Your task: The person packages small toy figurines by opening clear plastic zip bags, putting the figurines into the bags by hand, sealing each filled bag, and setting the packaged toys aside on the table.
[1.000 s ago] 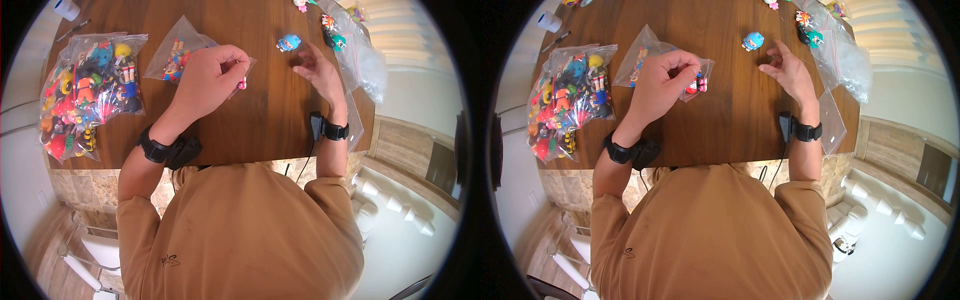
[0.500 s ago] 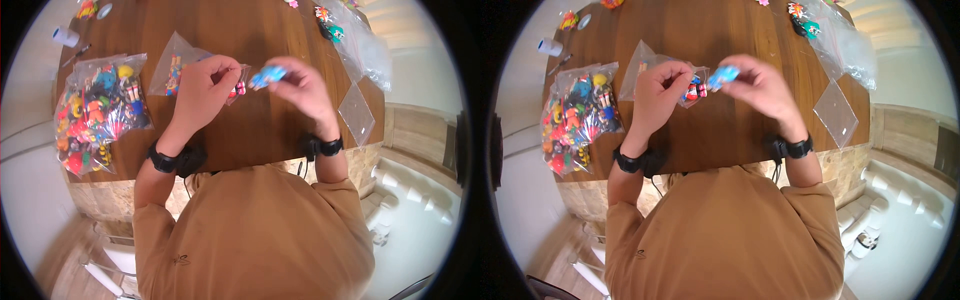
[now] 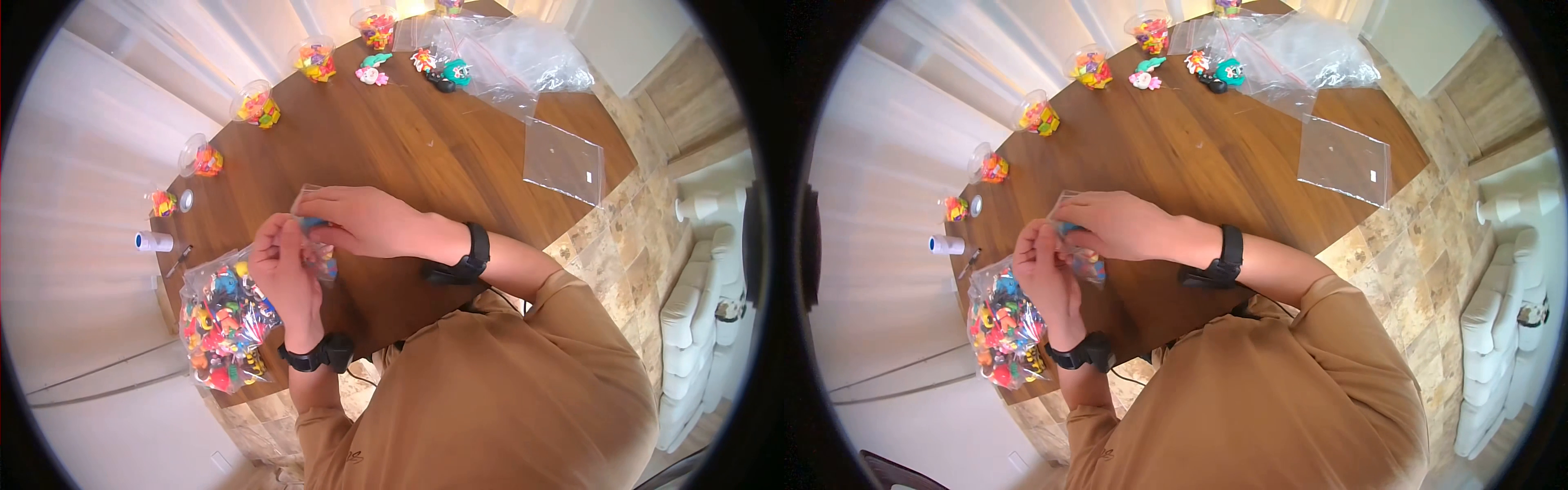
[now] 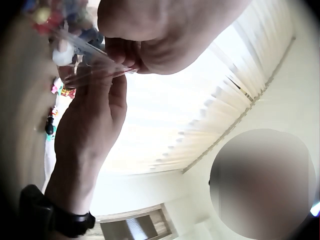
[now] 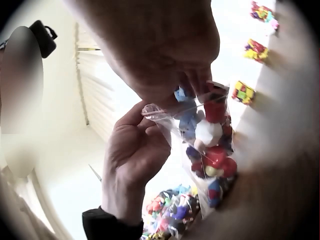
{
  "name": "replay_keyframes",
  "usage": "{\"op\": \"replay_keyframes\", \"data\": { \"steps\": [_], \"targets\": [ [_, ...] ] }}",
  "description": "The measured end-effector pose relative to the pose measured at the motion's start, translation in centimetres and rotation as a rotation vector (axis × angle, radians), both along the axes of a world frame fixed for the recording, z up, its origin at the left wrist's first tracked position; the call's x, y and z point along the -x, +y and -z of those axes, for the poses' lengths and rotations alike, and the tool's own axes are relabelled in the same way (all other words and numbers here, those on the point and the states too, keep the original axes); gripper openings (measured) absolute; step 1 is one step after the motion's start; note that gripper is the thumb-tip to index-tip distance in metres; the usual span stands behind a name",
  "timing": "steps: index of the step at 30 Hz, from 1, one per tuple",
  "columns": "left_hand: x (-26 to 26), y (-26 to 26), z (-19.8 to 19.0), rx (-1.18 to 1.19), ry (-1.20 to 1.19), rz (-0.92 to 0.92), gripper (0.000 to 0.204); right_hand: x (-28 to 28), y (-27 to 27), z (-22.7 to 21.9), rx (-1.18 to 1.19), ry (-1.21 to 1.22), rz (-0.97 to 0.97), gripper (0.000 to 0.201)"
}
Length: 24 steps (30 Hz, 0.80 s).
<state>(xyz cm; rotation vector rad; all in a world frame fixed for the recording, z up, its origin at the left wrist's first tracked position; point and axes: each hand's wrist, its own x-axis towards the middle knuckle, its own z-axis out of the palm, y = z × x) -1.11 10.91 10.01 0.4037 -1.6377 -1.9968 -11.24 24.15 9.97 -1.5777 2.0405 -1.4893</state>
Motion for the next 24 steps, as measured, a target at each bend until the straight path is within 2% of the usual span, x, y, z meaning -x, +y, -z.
{"op": "replay_keyframes", "data": {
  "steps": [2, 4, 7, 9, 12, 13, 14, 16, 17, 19, 20, 22, 24],
  "targets": [
    [0.0, -0.7, -0.9, -0.184, 0.095, -0.018, 0.008, -0.1, -0.2, -0.8, 0.072, 0.027, -0.01, 0.031],
    [-0.1, -0.9, -0.7, -0.202, 0.14, -0.006, 0.01, -0.1, 0.0, -0.9, 0.142, 0.058, -0.02, 0.03],
    [0.1, -0.9, 0.3, -0.311, 0.11, -0.031, 0.009, -0.1, 0.0, 1.1, 0.107, 0.121, 0.001, 0.023],
    [0.0, -0.5, 0.5, -0.368, 0.119, -0.011, 0.01, 0.6, -0.1, 1.6, 0.025, 0.264, -0.015, 0.017],
    [0.0, -0.1, 0.0, -0.339, 0.081, -0.025, 0.01, 1.4, 0.1, -0.1, 0.062, 0.198, -0.133, 0.011],
    [-0.2, -0.3, -0.1, -0.348, 0.12, -0.012, 0.011, 1.9, 0.0, -0.2, 0.109, 0.256, -0.111, 0.01],
    [-0.6, -0.3, -0.5, -0.335, 0.109, -0.077, 0.011, 2.1, -0.1, -0.3, 0.162, 0.305, -0.094, 0.01],
    [-1.1, -0.1, -1.4, -0.36, 0.165, -0.074, 0.012, 2.1, 0.9, -3.6, 0.191, 0.36, -0.087, 0.012],
    [-1.4, -0.2, -1.2, -0.349, 0.16, -0.12, 0.012, 2.1, 1.1, -3.7, 0.206, 0.343, -0.129, 0.012],
    [-1.7, -0.2, -0.6, -0.328, 0.176, -0.06, 0.01, 2.5, 1.7, -3.8, 0.069, 0.53, -0.114, 0.013],
    [-1.9, 0.2, -0.2, -0.329, 0.179, -0.085, 0.01, 2.7, 2.2, -3.8, 0.073, 0.528, -0.139, 0.013],
    [-1.9, 0.8, 0.5, -0.29, 0.094, -0.105, 0.009, 2.8, 3.0, -4.0, -0.051, 0.655, -0.049, 0.016],
    [-2.3, 1.5, 0.4, -0.29, 0.119, -0.109, 0.009, 2.5, 3.5, -4.7, -0.034, 0.63, -0.04, 0.016]
  ]
}}
